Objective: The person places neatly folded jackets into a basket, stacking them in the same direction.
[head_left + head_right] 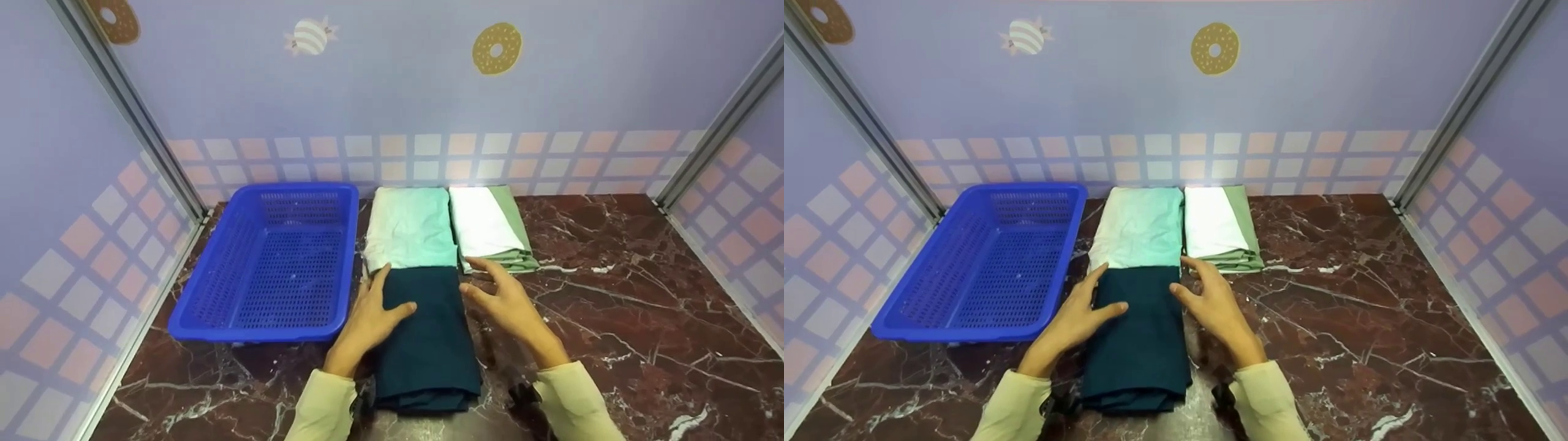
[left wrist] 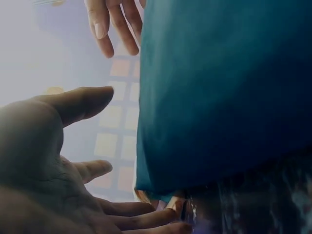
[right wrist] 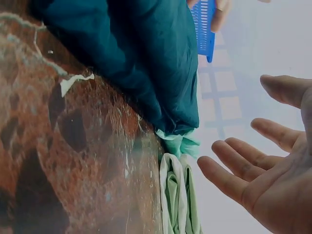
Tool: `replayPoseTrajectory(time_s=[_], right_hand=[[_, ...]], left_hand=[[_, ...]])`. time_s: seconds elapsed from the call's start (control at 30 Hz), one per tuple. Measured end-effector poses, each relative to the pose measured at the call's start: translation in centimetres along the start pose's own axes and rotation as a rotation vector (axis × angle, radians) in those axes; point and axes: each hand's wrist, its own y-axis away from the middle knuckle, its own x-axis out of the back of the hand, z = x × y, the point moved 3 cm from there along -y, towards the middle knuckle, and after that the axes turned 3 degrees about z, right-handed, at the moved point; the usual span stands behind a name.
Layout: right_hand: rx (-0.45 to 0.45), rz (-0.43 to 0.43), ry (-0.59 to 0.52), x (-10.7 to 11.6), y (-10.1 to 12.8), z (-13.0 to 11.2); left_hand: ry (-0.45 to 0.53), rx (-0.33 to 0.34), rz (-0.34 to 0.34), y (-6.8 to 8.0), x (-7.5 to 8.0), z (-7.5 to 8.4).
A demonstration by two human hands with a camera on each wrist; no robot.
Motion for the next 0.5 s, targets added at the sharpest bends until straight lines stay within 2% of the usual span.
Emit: replayPoseTrajectory(time_s=[0.2,0.5], right_hand=[[-0.036,-0.059,-0.051,-0.6,0.3,0.8],[-0.044,-0.168,0.036,-1.2,0.7,1.0]], left_hand=[[0.006,0.044,-0.020,0.4,-0.2,-1.1],[-0.028,0.087,0.007,0.3,-0.4,-1.1]])
